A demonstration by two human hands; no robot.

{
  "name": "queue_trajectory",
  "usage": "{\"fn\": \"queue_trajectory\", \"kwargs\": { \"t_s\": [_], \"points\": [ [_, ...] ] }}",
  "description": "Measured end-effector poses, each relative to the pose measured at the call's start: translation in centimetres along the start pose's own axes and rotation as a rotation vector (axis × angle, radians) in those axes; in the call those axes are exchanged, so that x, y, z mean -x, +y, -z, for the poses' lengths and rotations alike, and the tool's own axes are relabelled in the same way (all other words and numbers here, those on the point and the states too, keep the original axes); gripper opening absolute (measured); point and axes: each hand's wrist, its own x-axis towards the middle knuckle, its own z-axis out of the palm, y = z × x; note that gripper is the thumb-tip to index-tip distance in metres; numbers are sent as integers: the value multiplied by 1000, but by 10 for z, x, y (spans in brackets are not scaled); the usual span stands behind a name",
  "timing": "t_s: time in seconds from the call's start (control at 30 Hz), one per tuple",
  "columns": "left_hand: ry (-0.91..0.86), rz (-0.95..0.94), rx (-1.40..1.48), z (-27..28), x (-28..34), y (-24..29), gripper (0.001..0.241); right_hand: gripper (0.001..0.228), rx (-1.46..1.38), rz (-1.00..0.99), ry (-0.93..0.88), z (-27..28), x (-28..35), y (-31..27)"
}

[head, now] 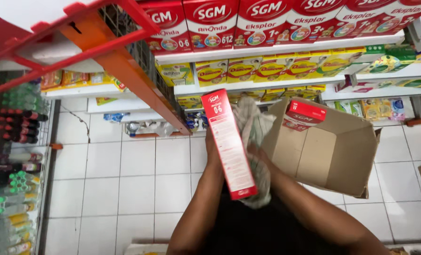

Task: The person wipes down boxes of milk powder with a cloth, scans the barcodes using a handheld scanner, and places them onto a retail shelf.

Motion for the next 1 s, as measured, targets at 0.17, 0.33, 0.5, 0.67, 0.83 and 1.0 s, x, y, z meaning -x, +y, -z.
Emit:
{"fn": "queue_trajectory", "kwargs": {
  "t_s": [0.17, 0.33, 0.5, 0.67, 0.83, 1.0],
  "points": [
    [-294, 231, 165, 18, 19, 2, 60, 61, 634, 704, -16, -6, 15, 10],
    [-299, 298, 292, 29, 39, 6, 64, 55, 412, 470, 91, 2, -36, -8],
    [-305, 334, 290, 32, 42, 22, 68, 51, 270, -3, 86, 18, -58, 24],
    [-157, 290, 305, 52, 20, 59, 74, 62, -272, -245, 236, 8, -10, 38],
    [-245, 339, -275, 78, 31, 108, 81, 55, -293, -10, 252, 15, -25, 8],
    [104, 232, -583, 31, 45, 75, 67, 51, 105, 234, 257, -12, -29, -53]
  ]
}}
